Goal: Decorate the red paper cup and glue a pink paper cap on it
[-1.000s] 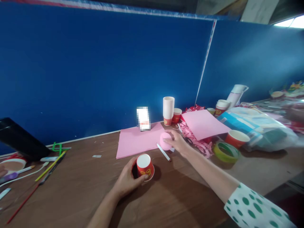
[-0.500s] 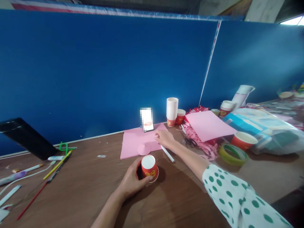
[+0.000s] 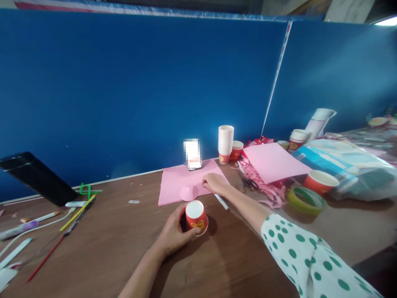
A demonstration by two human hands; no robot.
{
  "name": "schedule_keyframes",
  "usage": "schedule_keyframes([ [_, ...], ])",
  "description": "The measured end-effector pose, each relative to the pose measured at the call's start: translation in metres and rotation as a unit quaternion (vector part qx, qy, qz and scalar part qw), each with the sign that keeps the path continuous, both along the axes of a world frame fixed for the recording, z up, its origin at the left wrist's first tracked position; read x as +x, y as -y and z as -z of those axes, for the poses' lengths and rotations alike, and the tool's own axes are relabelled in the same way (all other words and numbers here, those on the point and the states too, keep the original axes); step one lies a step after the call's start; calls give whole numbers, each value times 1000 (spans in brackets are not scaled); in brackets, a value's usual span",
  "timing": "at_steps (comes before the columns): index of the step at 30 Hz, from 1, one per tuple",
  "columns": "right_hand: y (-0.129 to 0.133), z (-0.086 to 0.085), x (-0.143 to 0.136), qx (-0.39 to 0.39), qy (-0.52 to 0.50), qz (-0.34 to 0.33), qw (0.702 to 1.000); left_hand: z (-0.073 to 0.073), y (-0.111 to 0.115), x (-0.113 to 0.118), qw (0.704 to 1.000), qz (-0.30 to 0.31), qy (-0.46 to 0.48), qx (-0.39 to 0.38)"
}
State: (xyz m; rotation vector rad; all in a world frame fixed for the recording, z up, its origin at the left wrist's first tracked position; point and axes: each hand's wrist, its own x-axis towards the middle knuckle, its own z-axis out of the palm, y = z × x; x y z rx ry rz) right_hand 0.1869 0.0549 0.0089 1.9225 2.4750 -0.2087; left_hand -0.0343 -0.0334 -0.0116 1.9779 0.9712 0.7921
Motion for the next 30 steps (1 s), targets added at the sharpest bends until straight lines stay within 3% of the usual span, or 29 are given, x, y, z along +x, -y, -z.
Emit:
schedule_keyframes([
  [8, 0, -1, -3, 23, 71, -67, 995, 1, -1, 0, 1000, -2, 3, -3],
  [18, -7, -12, -15, -33, 131, -102, 986, 8, -4, -2, 1000, -17, -6, 0],
  [30, 18, -22, 11, 75, 83, -101, 989, 8, -4, -1, 1000, -16, -10, -17],
])
